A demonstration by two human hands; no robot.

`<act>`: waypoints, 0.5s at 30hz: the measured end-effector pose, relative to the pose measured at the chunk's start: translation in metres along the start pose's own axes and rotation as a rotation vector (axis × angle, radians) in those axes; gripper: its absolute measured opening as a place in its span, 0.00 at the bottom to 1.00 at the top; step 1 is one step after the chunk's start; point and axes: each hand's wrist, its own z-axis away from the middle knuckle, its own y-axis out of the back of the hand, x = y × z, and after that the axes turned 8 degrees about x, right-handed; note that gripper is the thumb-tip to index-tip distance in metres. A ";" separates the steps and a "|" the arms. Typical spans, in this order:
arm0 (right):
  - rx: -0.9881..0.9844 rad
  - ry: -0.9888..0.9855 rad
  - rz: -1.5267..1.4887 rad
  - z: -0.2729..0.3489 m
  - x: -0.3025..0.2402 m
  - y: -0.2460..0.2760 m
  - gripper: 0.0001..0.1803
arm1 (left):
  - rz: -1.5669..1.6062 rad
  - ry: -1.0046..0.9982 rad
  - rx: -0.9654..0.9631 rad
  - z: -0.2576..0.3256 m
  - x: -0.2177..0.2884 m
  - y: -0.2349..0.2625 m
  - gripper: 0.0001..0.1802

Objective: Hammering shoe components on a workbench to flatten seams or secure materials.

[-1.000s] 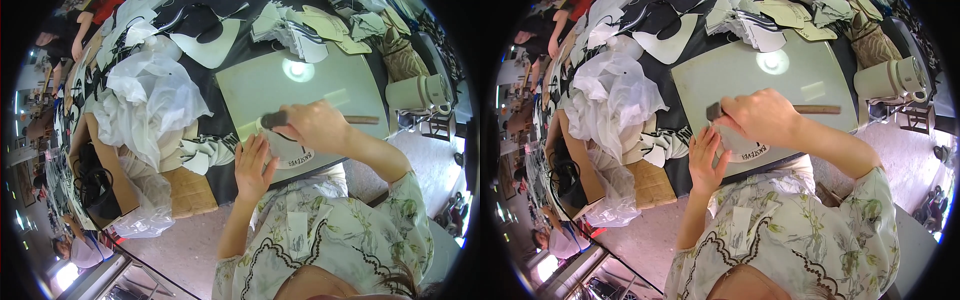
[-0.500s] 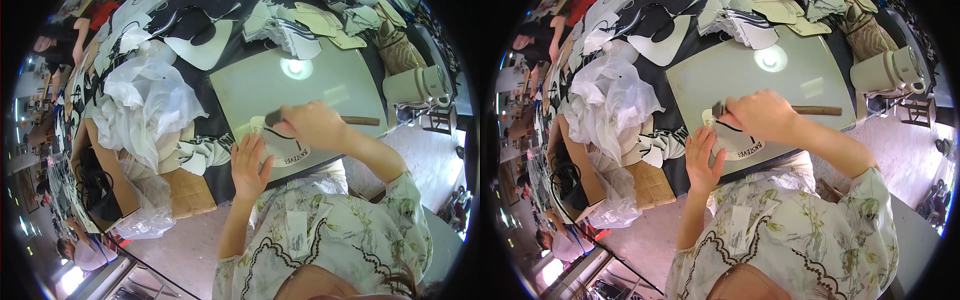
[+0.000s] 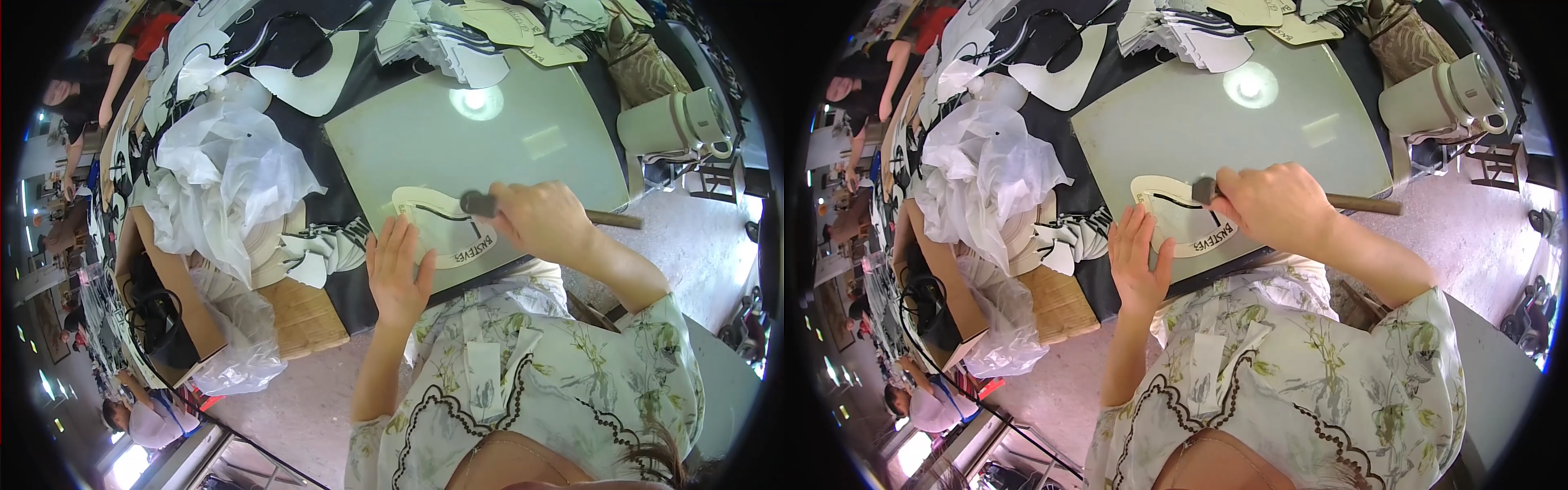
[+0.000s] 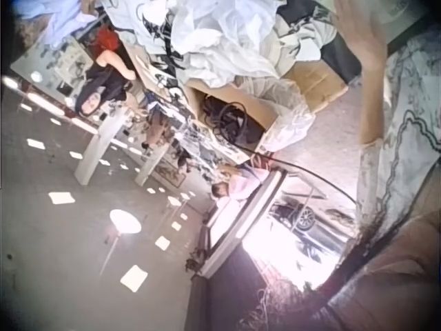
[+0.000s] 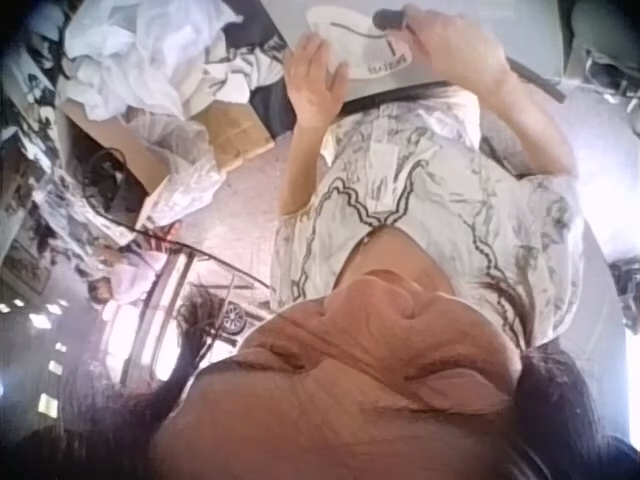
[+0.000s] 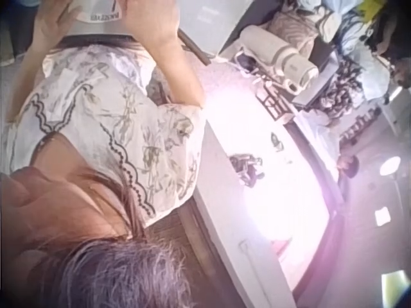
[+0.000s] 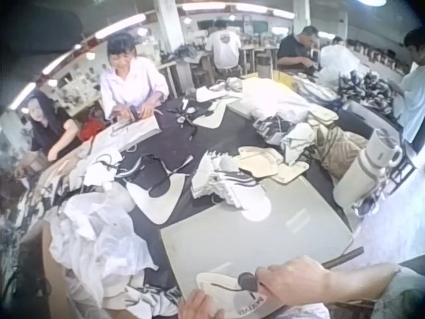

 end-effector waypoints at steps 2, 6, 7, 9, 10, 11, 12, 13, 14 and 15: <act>0.148 -0.030 -0.060 -0.001 -0.001 -0.003 0.17 | 0.006 0.012 0.009 0.000 0.001 -0.001 0.23; -0.123 -0.014 -0.008 -0.004 0.002 -0.007 0.17 | -0.006 0.009 0.021 -0.005 0.001 0.006 0.22; -0.099 -0.034 -0.070 -0.007 0.005 -0.006 0.16 | 0.037 0.015 0.047 -0.007 -0.002 0.007 0.20; -0.049 -0.082 -0.308 -0.007 0.005 -0.006 0.14 | 0.074 0.027 0.074 -0.015 -0.005 0.009 0.19; 0.000 -0.135 -0.546 -0.007 0.004 -0.007 0.13 | 0.103 0.082 0.099 -0.022 -0.006 0.010 0.18; -0.006 -0.131 -0.550 -0.009 0.002 -0.010 0.13 | 0.132 0.136 0.124 -0.028 -0.008 0.011 0.17; -0.066 -0.243 -0.718 -0.012 0.000 -0.015 0.13 | 0.132 0.135 0.123 -0.034 -0.011 0.011 0.17; -0.126 -0.356 -0.884 -0.014 -0.003 -0.018 0.13 | 0.118 0.089 0.131 -0.040 -0.014 0.012 0.17; -0.124 -0.357 -0.886 -0.015 -0.004 -0.022 0.13 | 0.103 0.043 0.139 -0.043 -0.016 0.012 0.17; -0.130 -0.401 -0.896 -0.016 -0.003 -0.025 0.13 | 0.104 0.043 0.137 -0.042 -0.014 0.014 0.17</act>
